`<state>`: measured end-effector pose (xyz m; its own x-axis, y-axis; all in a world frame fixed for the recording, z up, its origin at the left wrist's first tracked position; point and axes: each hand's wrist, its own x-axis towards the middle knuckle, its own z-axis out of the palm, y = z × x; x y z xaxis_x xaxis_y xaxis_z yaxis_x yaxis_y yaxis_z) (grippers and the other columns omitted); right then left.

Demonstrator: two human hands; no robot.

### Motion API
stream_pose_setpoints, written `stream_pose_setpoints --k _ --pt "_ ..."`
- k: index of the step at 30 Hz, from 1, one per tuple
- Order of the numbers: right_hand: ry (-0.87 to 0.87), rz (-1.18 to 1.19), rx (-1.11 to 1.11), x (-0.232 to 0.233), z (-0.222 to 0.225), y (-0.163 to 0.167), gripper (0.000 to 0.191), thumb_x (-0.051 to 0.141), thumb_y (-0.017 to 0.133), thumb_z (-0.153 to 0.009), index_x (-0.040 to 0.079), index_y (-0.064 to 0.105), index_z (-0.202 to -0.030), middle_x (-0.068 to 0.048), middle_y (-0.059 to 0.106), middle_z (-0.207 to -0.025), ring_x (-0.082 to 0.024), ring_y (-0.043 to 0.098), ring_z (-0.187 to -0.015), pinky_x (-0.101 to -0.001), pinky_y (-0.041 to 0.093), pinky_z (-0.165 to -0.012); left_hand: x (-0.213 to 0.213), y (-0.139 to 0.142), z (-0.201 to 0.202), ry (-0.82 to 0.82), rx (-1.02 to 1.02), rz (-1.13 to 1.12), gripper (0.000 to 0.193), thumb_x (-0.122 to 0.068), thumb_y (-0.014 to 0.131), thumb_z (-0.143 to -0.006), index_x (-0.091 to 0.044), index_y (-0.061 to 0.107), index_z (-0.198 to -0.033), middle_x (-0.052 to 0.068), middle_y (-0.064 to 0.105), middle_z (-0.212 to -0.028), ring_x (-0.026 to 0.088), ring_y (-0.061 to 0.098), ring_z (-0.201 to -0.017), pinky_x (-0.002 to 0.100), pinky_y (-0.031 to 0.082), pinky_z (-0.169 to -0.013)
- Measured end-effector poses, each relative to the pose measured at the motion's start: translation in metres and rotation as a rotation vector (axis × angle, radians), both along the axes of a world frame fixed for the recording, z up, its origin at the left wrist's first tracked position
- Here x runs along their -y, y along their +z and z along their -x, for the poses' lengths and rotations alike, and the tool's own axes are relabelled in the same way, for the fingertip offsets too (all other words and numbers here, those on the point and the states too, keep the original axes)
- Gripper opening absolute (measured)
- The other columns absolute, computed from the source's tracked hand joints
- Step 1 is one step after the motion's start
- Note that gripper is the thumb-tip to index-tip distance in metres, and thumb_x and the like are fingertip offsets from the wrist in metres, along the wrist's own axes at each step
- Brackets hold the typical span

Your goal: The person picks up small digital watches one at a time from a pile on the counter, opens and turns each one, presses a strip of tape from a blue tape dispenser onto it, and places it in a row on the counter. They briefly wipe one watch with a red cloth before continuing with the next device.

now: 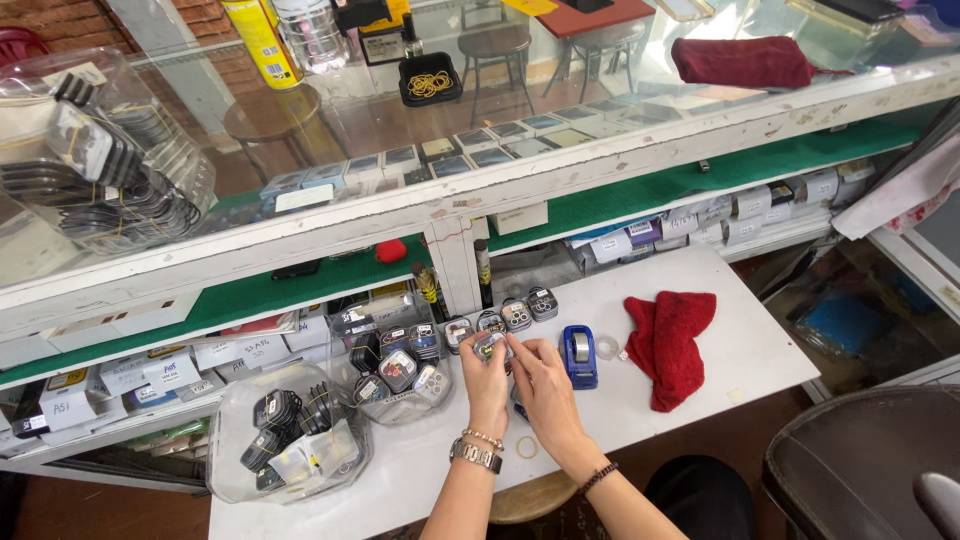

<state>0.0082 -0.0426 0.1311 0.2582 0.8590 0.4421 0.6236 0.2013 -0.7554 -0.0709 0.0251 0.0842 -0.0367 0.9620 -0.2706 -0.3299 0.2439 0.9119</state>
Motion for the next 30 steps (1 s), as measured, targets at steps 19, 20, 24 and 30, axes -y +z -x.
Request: stream_pose_setpoints --k 19,20,24,30 --pt "0.229 0.458 -0.958 -0.043 -0.056 -0.060 0.023 0.013 0.064 -0.095 0.001 0.064 -0.115 0.000 0.073 -0.098 -0.009 0.071 -0.086 -0.0247 0.059 -0.077 -0.021 -0.021 -0.020 -0.038 0.261 -0.056 0.035 -0.010 0.073 -0.089 -0.001 0.061 -0.120 0.010 0.072 -0.112 0.016 0.066 -0.100 0.029 0.051 -0.084" --pt "0.207 0.445 -0.969 -0.045 -0.060 -0.060 0.025 0.012 0.063 -0.095 0.001 0.064 -0.117 0.002 0.074 -0.098 -0.007 0.070 -0.086 -0.0248 0.060 -0.075 -0.021 -0.027 -0.021 -0.032 0.276 -0.019 0.036 -0.009 0.075 -0.088 0.001 0.061 -0.120 0.011 0.072 -0.112 0.017 0.066 -0.100 0.030 0.051 -0.082" --pt "0.177 0.436 -0.434 -0.052 -0.086 -0.068 0.023 0.009 0.067 -0.096 0.004 0.066 -0.118 -0.006 0.072 -0.086 -0.016 0.061 -0.072 -0.0342 0.049 -0.062 -0.016 -0.061 0.008 -0.200 -0.091 0.001 0.038 -0.016 0.074 -0.089 0.001 0.063 -0.121 0.014 0.074 -0.115 0.018 0.068 -0.103 0.029 0.051 -0.088" --pt "0.353 0.504 0.162 -0.060 -0.075 -0.094 0.019 0.004 0.069 -0.085 0.010 0.072 -0.103 -0.012 0.074 -0.088 -0.031 0.074 -0.083 -0.0396 0.057 -0.076 -0.013 -0.090 0.020 -0.374 -0.510 0.042 0.056 -0.025 0.077 -0.083 -0.002 0.059 -0.131 0.015 0.070 -0.121 0.023 0.068 -0.109 0.034 0.053 -0.094"
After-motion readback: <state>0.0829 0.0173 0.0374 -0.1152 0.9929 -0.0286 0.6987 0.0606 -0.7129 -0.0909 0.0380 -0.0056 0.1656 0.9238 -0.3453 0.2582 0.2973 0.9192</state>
